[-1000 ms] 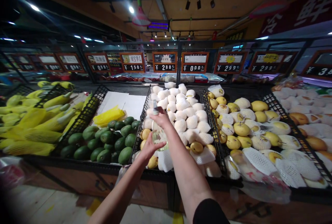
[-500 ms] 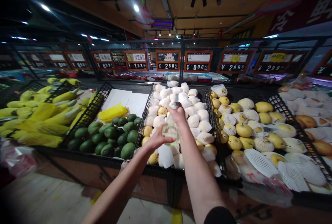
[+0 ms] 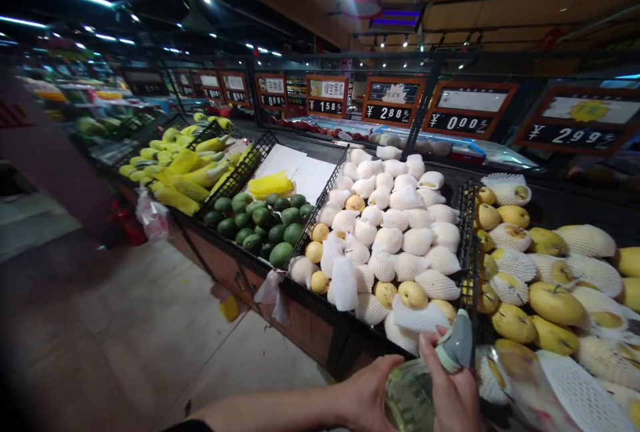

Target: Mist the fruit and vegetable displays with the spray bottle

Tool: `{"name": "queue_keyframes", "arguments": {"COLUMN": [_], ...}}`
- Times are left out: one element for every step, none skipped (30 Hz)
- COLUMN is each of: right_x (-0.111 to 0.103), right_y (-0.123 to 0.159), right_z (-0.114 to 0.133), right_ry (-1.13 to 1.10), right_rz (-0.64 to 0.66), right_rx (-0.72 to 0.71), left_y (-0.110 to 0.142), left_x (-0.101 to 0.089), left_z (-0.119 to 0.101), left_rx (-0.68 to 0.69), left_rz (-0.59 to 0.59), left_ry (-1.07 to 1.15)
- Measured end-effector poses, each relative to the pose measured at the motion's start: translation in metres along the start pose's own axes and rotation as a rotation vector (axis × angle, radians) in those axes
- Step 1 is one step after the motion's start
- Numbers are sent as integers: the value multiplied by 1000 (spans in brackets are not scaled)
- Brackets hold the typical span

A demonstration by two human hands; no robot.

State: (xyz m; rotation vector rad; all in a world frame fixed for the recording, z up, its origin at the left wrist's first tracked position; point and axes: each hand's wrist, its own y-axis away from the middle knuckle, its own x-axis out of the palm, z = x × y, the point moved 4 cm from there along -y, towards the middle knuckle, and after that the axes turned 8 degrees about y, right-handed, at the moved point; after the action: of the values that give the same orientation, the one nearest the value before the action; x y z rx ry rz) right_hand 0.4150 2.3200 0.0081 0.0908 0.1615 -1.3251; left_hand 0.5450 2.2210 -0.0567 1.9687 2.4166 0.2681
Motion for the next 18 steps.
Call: {"name": "queue_keyframes", "arguments": {"right_x": [6,13,21,30,38,47,55,63,71,80,89,97,106,115,124,133,144,155], "right_y": [5,10,13,17,21,24,28,32,37,42,48,54,60,66,72,78,84,89], "right_z": [-7,-14,-20,-25,-30,-34,-38,-40,-42,-42,-42,-40,-37,-33,-30,-26,-23,-22], "right_ry": [-1,-7,-15,-22,-27,-29,-27,-20,-11,2,18,36,52,67,79,88,96,105], "right_rz": [51,106,162,214,254,282,299,314,330,348,371,393,409,414,411,402,390,375], "right_rx": [10,14,14,12,4,-4,-13,-21,-23,-21,-17,-19,-26,-38,-56,-73,-84,-87], "left_y": [4,9,14,20,28,36,45,53,62,70,77,84,90,96,102,108,115,121], "left_x": [-2,-4,-8,-13,-18,-23,-29,-34,-39,-44,-49,-54,-60,-66,-74,-82,-92,-104], "left_z": [15,28,37,44,48,51,52,53,54,54,54,54,54,54,54,54,55,55], "left_rx": [-48,-85,-106,-111,-103,-92,-84,-80,-80,-82,-84,-86,-81,-79,-77,-76,-78,-82], "left_rz": [-38,-75,-110,-142,-174,-205,-231,-252,-266,-280,-294,-306,-320,-335,-348,-357,-362,-366], "left_ry": [-36,-70,-94,-104,-107,-103,-94,-81,-69,-57,-45,-33,-20,-5,11,25,38,49]}}
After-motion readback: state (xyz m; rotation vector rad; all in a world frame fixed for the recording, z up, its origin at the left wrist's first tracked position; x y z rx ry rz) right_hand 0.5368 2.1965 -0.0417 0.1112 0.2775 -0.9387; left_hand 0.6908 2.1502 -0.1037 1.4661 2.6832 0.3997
